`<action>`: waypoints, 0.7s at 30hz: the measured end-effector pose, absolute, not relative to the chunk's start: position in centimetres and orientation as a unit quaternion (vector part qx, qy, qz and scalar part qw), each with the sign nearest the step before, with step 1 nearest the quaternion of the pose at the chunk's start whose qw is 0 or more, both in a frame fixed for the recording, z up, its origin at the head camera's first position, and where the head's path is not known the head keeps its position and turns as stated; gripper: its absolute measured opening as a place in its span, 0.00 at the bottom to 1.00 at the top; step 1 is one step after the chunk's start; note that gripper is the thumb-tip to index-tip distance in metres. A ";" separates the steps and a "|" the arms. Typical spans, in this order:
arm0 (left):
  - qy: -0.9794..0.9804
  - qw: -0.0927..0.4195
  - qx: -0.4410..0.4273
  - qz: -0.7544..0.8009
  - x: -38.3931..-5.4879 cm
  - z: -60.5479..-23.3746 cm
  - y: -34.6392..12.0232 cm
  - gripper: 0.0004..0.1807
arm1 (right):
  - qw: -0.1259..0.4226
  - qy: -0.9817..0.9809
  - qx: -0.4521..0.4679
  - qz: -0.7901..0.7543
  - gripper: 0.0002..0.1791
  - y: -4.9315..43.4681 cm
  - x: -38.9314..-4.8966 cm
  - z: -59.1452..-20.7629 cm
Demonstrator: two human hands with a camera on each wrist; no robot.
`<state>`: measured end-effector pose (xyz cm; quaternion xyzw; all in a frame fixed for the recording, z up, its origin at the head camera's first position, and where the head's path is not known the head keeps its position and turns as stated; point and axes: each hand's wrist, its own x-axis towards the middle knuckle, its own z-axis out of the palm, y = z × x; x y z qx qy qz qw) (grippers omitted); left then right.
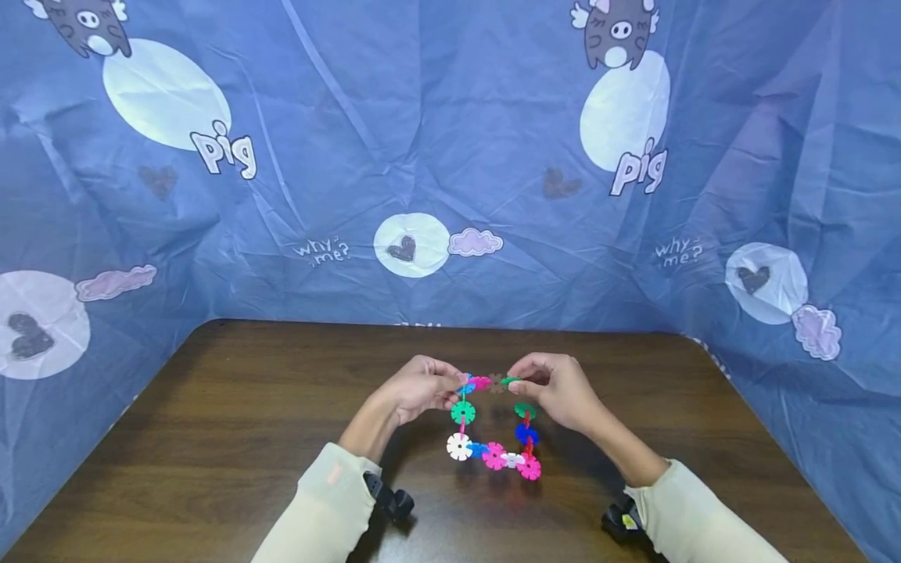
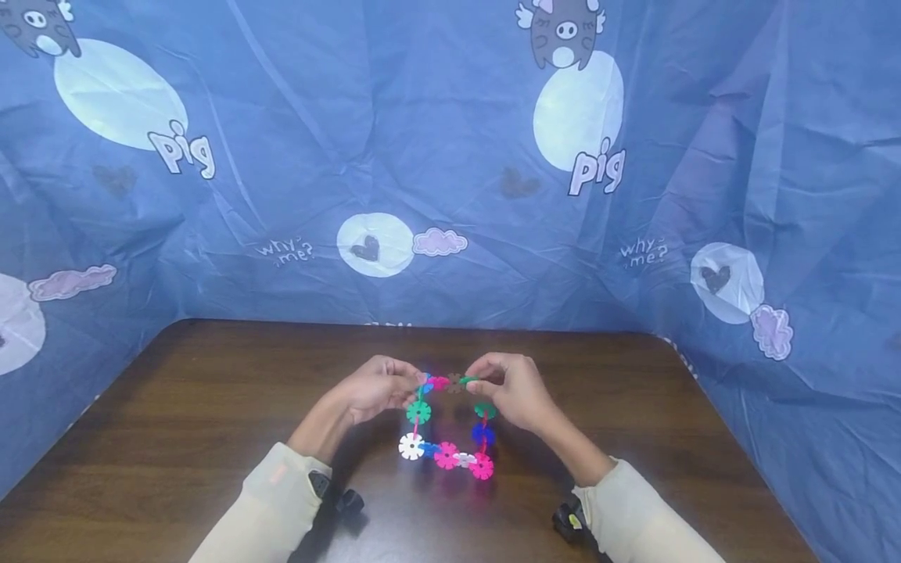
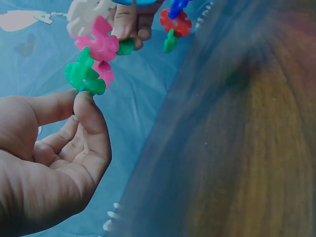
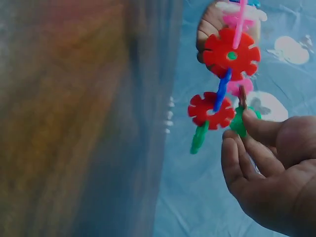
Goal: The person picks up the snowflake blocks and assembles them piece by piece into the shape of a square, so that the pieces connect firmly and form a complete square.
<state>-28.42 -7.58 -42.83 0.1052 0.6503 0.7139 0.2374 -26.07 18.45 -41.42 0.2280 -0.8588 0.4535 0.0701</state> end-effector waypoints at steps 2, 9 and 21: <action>0.651 0.233 0.106 0.715 -28.5 -42.6 -7.8 0.07 | 0.056 -0.852 0.229 0.467 0.14 19.0 -26.3 -41.3; 0.651 0.217 0.102 0.720 -28.7 -42.0 -8.9 0.10 | -0.026 -0.834 0.138 0.533 0.16 20.6 -26.3 -42.2; 0.655 0.222 0.107 0.714 -28.5 -42.0 -9.0 0.09 | -0.181 -0.735 0.070 0.649 0.18 20.3 -26.0 -43.2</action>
